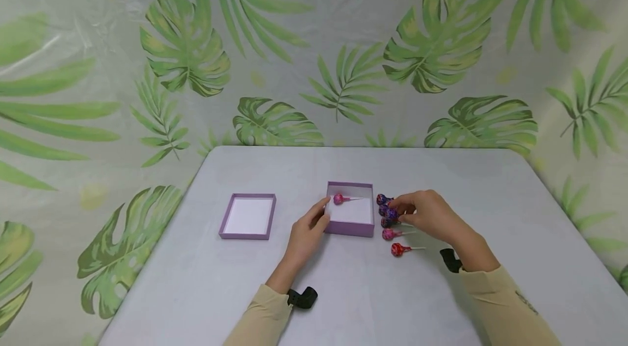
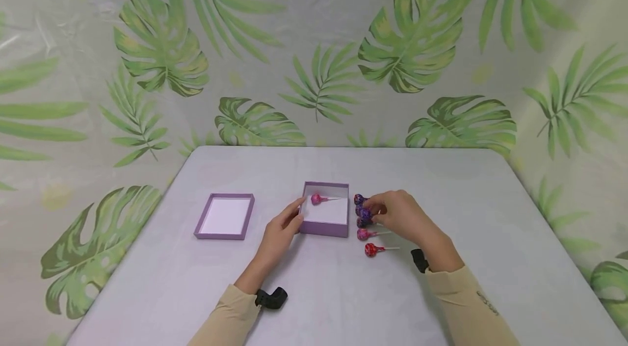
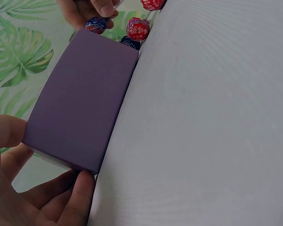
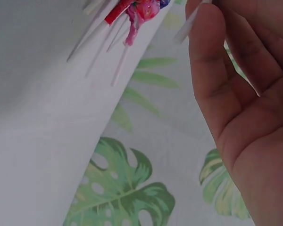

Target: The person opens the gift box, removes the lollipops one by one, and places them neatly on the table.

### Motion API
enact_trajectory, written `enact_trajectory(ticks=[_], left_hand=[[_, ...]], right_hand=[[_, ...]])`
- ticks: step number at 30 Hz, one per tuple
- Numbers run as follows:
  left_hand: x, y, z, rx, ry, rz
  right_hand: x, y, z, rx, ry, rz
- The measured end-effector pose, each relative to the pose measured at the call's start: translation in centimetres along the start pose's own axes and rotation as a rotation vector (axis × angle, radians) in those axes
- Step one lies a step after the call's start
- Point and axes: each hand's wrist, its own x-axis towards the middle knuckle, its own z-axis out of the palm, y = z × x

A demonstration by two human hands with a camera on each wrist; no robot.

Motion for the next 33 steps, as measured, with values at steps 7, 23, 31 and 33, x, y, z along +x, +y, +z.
enact_trajectory(ticks=[7,23,31,33], left_hand=[[0.1,0.1,-0.1,0.006,0.011,0.014],[-0.1,0.3,0.0,0.001,0.011,0.002],[0.0,-0.1,0.2,0.007,0.003,-0.029],[0.0,-0.1,0.2,0.003,0.001,-0.028]], right_hand=[[0.1,0.2,-0.5,0.007,-0.031,0.025],[0.0,0.8,0.1,-0.035,-0.077,-0.001],[-0.1,1.3,0.5,-0.055,-0.088,0.019],[-0.1,1.4,0.6,-0.066,-0.081,0.011]])
